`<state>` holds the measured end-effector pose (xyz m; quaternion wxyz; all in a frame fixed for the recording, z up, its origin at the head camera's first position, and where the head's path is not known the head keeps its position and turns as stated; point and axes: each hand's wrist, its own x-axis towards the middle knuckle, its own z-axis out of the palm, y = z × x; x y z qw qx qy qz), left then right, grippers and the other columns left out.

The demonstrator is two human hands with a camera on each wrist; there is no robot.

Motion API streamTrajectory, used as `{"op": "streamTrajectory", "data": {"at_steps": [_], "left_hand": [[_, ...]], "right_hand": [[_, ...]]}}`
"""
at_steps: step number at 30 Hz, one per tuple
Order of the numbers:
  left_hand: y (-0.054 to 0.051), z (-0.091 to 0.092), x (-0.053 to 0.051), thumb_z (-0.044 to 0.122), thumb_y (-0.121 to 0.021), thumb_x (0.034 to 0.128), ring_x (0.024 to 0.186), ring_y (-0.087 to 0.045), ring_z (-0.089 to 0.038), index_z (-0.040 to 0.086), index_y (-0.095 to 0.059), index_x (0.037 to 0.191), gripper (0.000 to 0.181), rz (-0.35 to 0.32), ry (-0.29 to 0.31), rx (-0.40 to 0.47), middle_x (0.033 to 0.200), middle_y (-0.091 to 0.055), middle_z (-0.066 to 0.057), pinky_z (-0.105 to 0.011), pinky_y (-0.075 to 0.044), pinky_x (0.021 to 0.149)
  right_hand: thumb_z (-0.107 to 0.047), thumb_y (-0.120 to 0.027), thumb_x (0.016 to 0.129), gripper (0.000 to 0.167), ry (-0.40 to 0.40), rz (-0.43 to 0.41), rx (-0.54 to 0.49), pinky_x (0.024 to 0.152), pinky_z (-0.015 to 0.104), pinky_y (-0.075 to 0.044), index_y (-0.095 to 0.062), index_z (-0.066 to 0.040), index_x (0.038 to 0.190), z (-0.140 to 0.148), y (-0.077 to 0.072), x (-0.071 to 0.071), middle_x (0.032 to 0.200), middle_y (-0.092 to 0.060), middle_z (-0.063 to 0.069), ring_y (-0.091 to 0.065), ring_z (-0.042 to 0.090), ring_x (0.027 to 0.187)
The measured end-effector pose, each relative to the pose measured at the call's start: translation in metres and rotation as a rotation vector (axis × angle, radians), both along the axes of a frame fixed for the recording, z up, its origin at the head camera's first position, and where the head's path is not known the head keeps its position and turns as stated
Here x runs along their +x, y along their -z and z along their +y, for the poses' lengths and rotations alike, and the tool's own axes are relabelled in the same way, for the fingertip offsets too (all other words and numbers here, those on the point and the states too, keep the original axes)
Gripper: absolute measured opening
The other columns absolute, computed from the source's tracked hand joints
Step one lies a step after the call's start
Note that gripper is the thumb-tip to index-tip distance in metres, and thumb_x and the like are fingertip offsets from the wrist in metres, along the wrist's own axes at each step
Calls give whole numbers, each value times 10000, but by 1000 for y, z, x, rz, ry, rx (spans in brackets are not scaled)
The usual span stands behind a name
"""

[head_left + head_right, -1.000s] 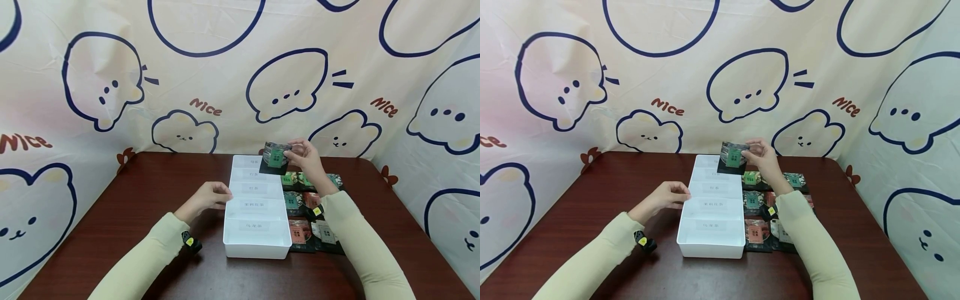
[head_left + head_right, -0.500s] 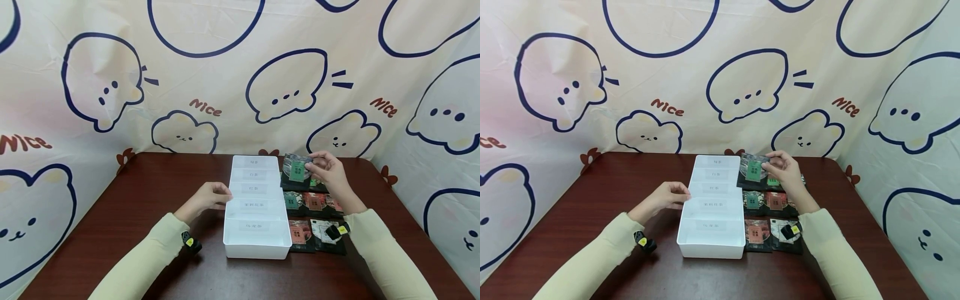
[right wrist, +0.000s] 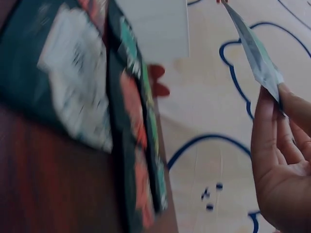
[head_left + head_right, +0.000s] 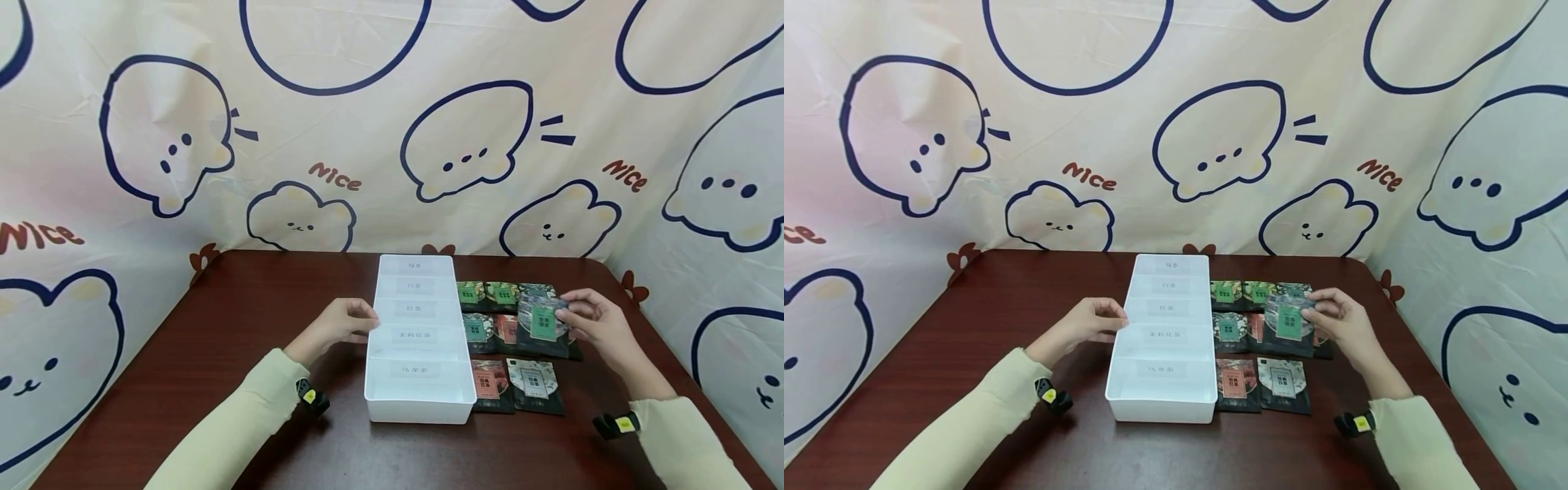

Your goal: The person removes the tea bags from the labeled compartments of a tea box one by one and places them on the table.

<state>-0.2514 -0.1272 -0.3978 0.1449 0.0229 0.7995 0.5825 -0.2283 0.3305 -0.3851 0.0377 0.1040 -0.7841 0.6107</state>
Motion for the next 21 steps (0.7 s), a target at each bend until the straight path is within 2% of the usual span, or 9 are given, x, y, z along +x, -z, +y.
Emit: {"op": "streamTrajectory", "data": {"at_steps": [5, 10, 14, 21], "left_hand": [[0, -1, 0, 88, -724, 858, 829, -671, -226, 41, -664, 920, 98, 2, -4, 1, 1014, -653, -132, -434, -598, 781], [0, -1, 0, 84, -721, 859, 828, -672, -226, 41, -664, 918, 92, 2, -3, -4, 1010, -654, -133, -433, -598, 782], [0, -1, 1, 85, -721, 859, 827, -674, -227, 41, -666, 919, 92, 2, -1, -5, 1010, -654, -133, -433, -598, 782], [0, 0, 0, 82, -721, 856, 829, -672, -229, 41, -665, 920, 94, 5, 2, -9, 1014, -654, -134, -437, -598, 778]], "right_hand": [[-194, -661, 922, 271, 37, -102, 126, 638, 258, -586, -534, -123, 1151, 25, 8, 12, 875, -695, -151, -640, 67, 732], [-274, -662, 921, 266, 71, -197, 233, 663, 278, -585, -529, -160, 1121, 43, 14, 19, 879, -676, -190, -631, 61, 759], [-280, -661, 921, 287, 75, -261, 260, 661, 289, -583, -530, -123, 1122, 51, 19, 23, 871, -664, -170, -616, 50, 769], [-270, -668, 918, 373, 35, -348, 308, 660, 305, -585, -503, -28, 1151, 60, 26, 26, 876, -661, -50, -621, 81, 750]]}}
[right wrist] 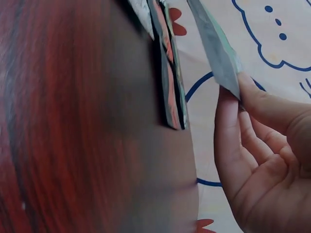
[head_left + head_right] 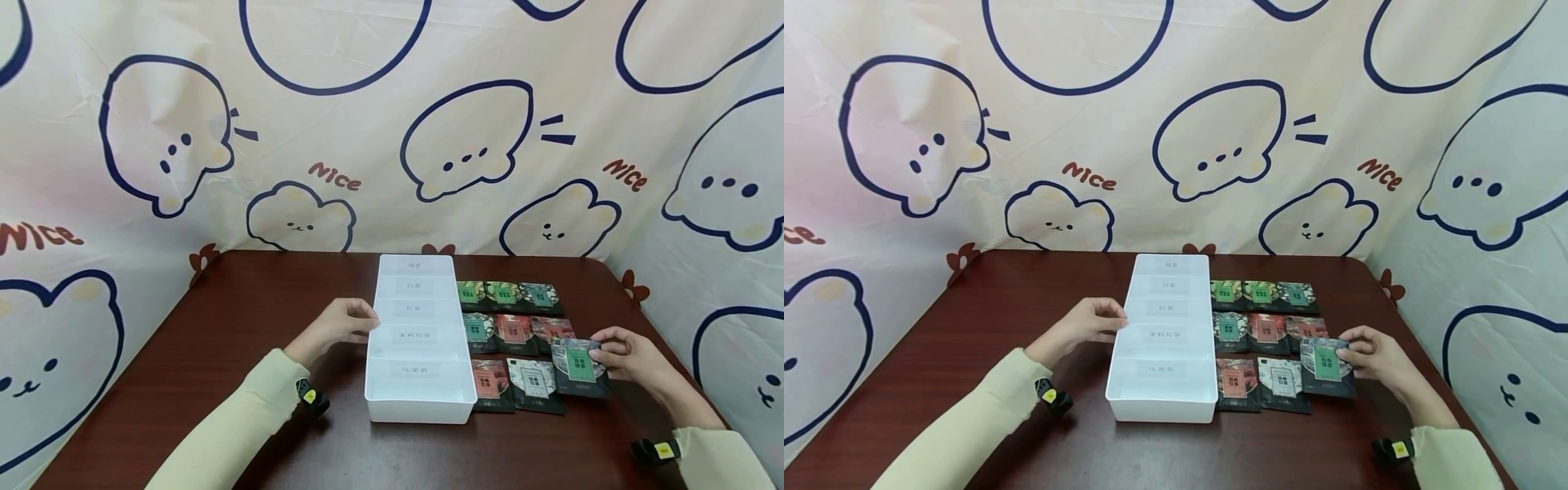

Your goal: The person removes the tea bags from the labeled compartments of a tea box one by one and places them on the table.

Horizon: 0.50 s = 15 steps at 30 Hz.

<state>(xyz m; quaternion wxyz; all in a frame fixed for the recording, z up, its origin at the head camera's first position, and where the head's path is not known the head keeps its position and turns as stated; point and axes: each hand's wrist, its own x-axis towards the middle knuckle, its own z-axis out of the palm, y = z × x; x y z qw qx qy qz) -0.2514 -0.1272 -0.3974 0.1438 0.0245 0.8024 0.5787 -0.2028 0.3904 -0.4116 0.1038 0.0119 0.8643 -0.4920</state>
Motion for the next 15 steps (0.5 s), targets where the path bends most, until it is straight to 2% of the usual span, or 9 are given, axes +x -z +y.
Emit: {"op": "streamTrajectory", "data": {"at_steps": [9, 15], "left_hand": [[1, 0, -2, 81, -721, 856, 830, -675, -229, 33, -663, 925, 103, -4, 7, 12, 1021, -657, -142, -453, -593, 790], [1, -1, -1, 81, -720, 858, 827, -673, -228, 22, -661, 928, 109, -1, 15, 16, 1022, -656, -147, -451, -595, 785]], "right_hand": [[-230, -648, 934, 333, -98, -70, 6, 595, 297, -556, -494, -17, 1138, 14, 6, 1, 831, -650, -59, -584, 72, 697], [-205, -626, 949, 420, -149, -91, 40, 570, 281, -531, -439, 80, 1195, 21, 12, 0, 825, -647, -69, -551, 67, 681]]}}
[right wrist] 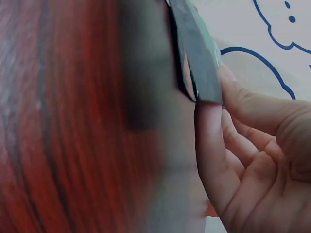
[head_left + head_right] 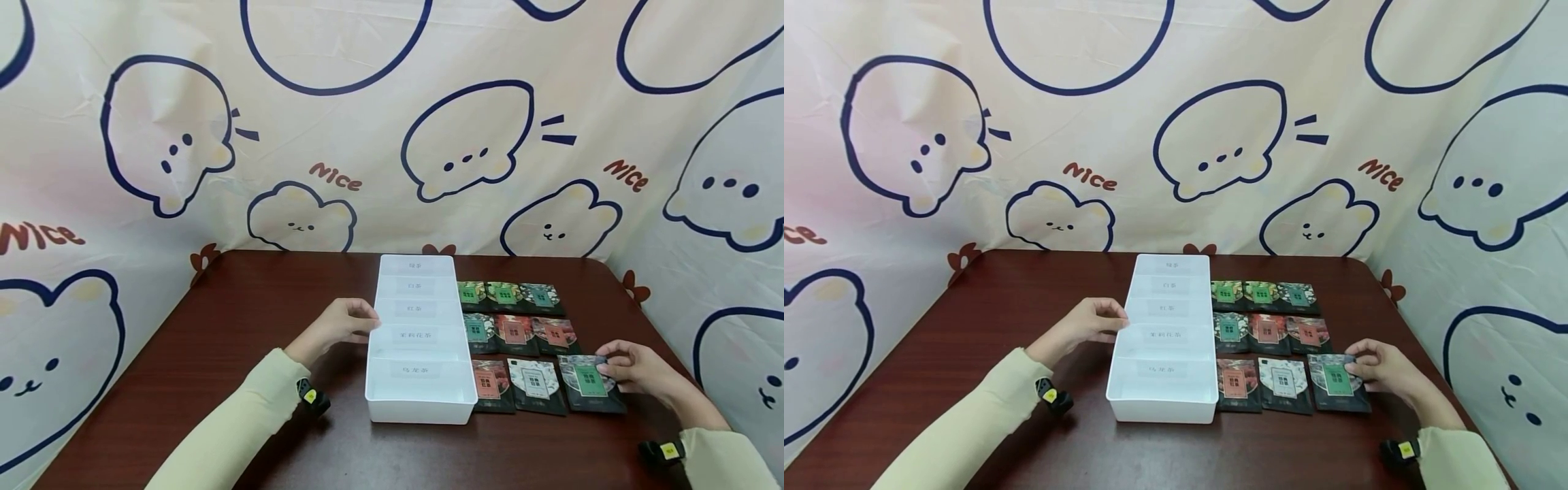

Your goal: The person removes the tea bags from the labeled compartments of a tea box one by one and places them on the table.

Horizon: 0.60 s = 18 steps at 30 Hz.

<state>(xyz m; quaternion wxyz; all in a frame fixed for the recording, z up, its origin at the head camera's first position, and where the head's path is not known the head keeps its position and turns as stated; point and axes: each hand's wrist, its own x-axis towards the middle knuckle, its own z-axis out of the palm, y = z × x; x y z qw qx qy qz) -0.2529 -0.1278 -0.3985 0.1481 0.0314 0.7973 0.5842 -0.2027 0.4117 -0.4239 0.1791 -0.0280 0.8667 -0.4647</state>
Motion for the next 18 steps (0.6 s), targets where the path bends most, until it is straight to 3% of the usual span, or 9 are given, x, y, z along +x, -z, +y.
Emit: {"op": "streamTrajectory", "data": {"at_steps": [7, 18], "left_hand": [[0, 0, 0, 75, -719, 857, 832, -676, -228, 24, -659, 926, 105, -4, -5, 5, 1016, -654, -149, -453, -592, 794], [-1, 0, 2, 68, -724, 853, 824, -679, -228, 24, -661, 916, 99, -4, -13, 6, 1012, -652, -149, -456, -591, 794]], "right_hand": [[-185, -658, 924, 438, -12, 9, 30, 561, 290, -531, -452, 109, 1175, -2, 6, -2, 767, -610, -35, -538, 81, 660], [-177, -720, 873, 401, 77, -7, 131, 600, 342, -546, -522, 87, 1100, -8, 4, -9, 810, -622, -1, -570, 121, 707]]}}
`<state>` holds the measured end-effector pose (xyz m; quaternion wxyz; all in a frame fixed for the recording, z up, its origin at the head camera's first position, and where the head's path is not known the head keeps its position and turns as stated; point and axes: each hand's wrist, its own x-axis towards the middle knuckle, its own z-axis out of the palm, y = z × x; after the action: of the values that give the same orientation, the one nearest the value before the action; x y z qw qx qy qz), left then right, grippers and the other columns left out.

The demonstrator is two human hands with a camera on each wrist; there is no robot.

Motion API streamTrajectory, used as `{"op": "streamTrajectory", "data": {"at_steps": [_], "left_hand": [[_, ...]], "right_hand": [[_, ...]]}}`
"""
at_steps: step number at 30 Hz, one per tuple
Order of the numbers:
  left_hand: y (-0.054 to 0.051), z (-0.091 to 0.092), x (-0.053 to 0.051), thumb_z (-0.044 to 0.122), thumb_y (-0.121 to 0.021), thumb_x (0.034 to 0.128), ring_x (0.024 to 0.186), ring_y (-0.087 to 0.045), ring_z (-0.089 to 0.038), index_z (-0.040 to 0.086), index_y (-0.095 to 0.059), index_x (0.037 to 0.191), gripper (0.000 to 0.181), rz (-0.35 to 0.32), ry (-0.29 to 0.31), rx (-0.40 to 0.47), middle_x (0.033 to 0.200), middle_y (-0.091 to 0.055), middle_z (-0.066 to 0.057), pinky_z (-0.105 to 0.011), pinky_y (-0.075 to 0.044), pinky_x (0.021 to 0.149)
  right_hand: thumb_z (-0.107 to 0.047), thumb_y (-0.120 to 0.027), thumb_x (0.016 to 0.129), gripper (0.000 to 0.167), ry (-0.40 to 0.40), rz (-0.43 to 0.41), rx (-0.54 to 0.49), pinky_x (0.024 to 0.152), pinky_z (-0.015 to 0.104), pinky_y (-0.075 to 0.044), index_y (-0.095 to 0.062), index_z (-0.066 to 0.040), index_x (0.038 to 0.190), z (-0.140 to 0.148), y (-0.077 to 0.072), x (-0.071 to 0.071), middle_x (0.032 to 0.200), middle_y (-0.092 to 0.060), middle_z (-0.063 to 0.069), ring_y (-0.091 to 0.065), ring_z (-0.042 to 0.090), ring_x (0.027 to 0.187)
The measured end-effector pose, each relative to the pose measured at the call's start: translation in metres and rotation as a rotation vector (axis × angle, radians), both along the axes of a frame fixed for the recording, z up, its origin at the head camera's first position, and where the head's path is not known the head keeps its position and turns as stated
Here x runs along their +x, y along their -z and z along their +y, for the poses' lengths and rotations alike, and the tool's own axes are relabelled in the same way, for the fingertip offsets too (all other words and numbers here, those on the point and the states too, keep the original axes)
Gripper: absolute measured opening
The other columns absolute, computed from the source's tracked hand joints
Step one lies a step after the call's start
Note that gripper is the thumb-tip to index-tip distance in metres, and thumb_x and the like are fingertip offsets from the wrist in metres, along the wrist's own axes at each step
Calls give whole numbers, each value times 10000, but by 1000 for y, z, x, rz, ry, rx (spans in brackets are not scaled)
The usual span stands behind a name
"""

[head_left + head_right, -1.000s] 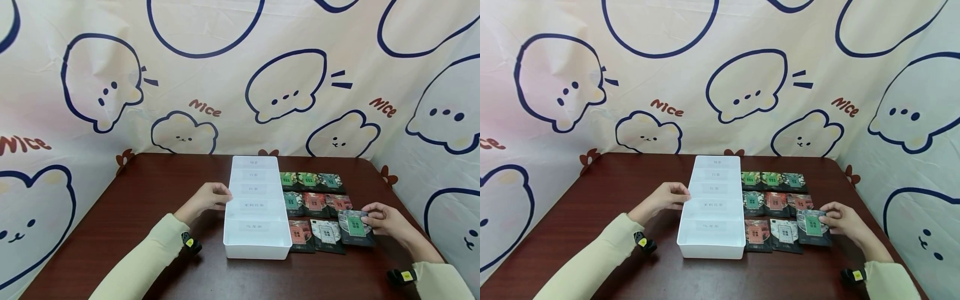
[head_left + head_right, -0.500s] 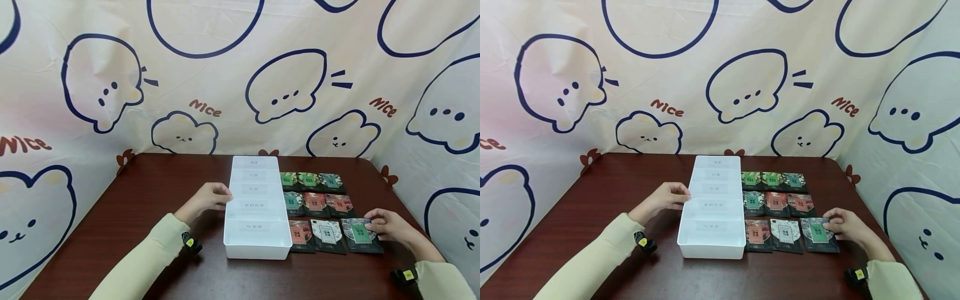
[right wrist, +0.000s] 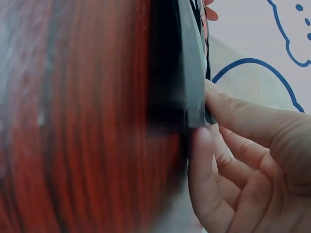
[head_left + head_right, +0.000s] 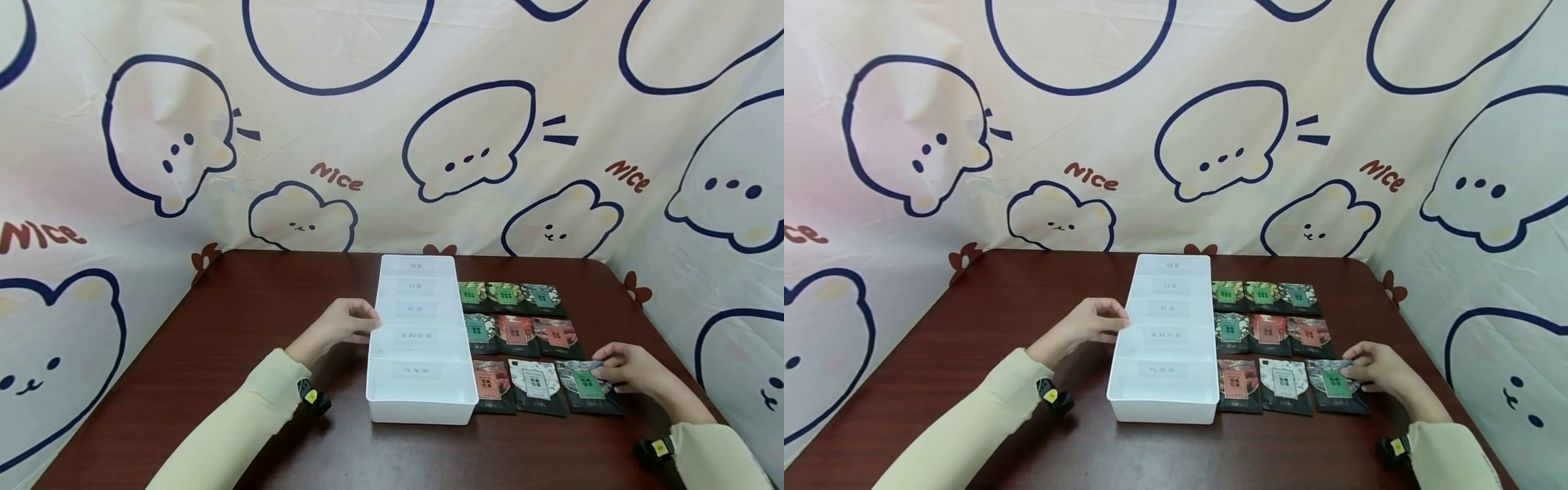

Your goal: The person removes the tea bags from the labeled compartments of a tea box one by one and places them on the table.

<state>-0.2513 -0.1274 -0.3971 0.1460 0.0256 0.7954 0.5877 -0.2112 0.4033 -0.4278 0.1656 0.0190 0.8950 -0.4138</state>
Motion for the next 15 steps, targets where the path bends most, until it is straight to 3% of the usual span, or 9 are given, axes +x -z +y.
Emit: {"op": "streamTrajectory", "data": {"at_steps": [15], "left_hand": [[-1, 0, 1, 75, -728, 851, 821, -680, -234, 31, -665, 923, 105, -3, -2, -3, 1027, -657, -142, -448, -592, 794]], "right_hand": [[-198, -753, 843, 397, 1, 2, 43, 600, 333, -523, -547, 66, 1056, -5, -1, 0, 780, -535, 17, -535, 129, 678]]}}
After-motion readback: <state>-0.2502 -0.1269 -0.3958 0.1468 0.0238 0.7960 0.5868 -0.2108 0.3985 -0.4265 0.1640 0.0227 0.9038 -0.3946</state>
